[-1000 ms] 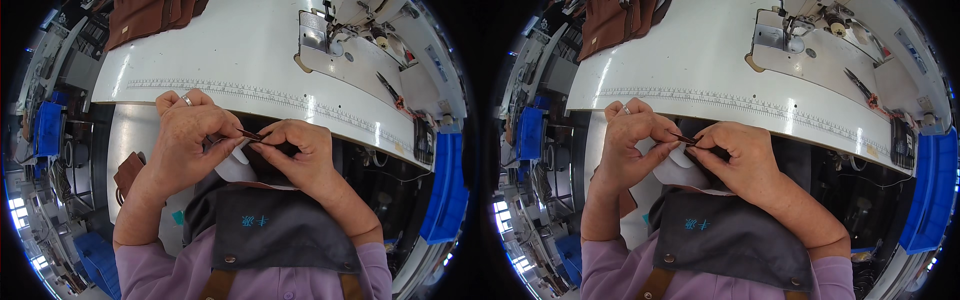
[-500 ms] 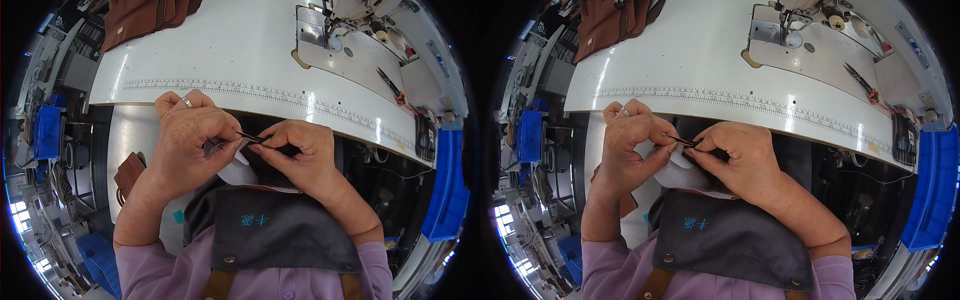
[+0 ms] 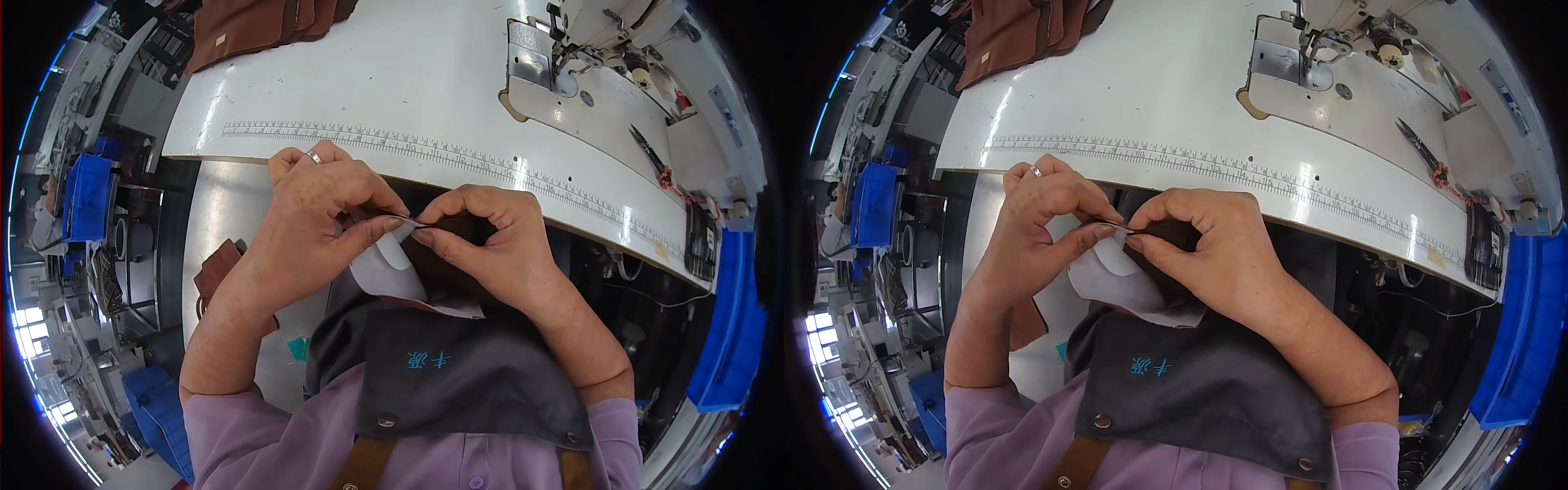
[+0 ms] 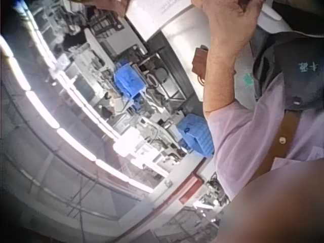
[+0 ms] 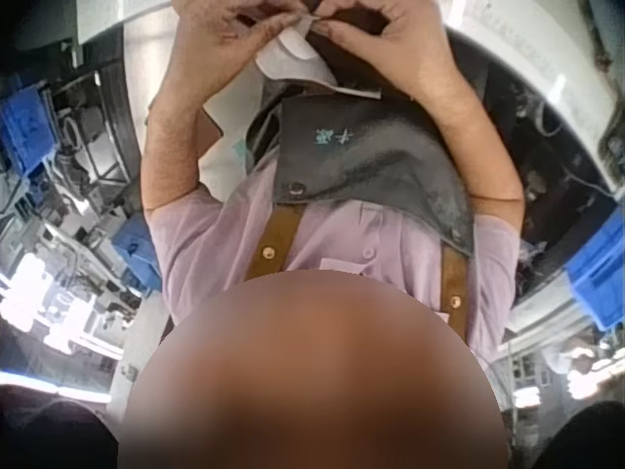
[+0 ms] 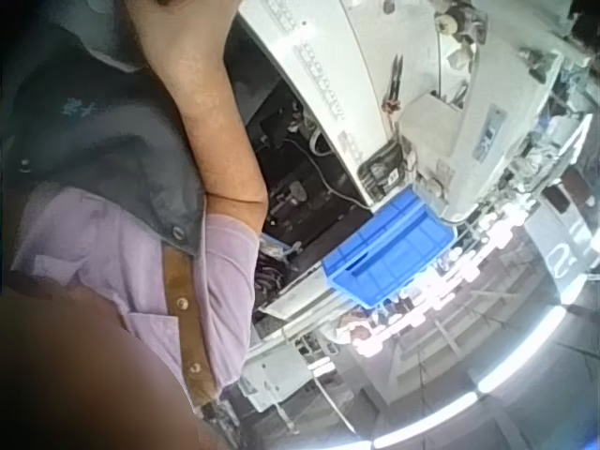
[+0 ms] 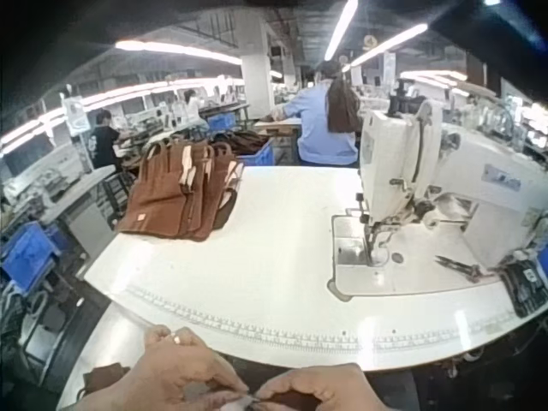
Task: Sewing together components of a leather handbag using an industrial sewing machine.
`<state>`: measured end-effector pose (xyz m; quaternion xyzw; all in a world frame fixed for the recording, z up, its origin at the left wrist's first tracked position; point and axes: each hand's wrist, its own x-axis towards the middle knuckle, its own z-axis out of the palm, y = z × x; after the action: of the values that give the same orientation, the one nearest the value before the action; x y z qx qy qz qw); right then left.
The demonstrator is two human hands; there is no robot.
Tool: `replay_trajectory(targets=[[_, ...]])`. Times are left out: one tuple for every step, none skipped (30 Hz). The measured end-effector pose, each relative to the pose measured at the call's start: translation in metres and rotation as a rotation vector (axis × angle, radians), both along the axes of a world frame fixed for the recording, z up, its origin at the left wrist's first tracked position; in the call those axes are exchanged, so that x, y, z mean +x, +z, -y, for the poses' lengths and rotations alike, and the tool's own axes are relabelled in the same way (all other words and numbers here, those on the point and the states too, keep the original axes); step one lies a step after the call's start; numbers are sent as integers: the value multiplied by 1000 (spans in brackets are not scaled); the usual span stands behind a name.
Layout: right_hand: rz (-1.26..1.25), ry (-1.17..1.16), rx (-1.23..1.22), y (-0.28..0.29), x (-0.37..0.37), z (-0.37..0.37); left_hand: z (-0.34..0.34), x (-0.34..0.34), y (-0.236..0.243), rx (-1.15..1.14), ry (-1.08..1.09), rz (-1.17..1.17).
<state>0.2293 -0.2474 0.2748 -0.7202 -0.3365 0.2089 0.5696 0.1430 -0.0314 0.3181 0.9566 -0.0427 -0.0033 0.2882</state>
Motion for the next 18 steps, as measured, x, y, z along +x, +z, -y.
replay_trajectory(targets=[[5,9,4,2,1,-2,-3,-1,0,20,-3,18],[2,7,-5,4,1,-4,-5,-2,-1,22,24,36],[4,10,7,6,1,-6,-7,-3,-2,23,59,30],[2,16,-11,7,1,-8,-8,-5,-3,27,62,58],[18,19,-24,8,0,-10,-9,-6,-5,11,58,83],[20,20,-49,9,0,-11,-10,-7,-6,-1,52,99],[37,30,-39,9,-1,-11,-11,-8,-6,-5,60,111],[40,21,-36,9,-1,-11,-12,-8,-7,-15,64,86],[43,11,-34,8,-1,-11,-13,-8,-8,-30,68,57],[46,14,-35,7,-1,-11,-13,-9,-9,-26,68,66],[21,10,-30,7,-1,-11,-13,-8,-10,-32,74,67],[-5,6,-25,6,-1,-11,-13,-8,-11,-48,77,62],[-5,6,-28,5,-1,-10,-13,-8,-13,-41,78,69],[27,1,-25,5,0,-10,-12,-8,-14,-36,71,86],[49,-7,-23,5,1,-10,-12,-8,-14,-37,64,103],[62,-4,-22,5,1,-9,-12,-8,-15,-31,65,106],[39,-12,-30,5,1,-9,-12,-9,-15,-28,64,114],[16,-18,-37,4,1,-9,-12,-9,-15,-28,70,115]])
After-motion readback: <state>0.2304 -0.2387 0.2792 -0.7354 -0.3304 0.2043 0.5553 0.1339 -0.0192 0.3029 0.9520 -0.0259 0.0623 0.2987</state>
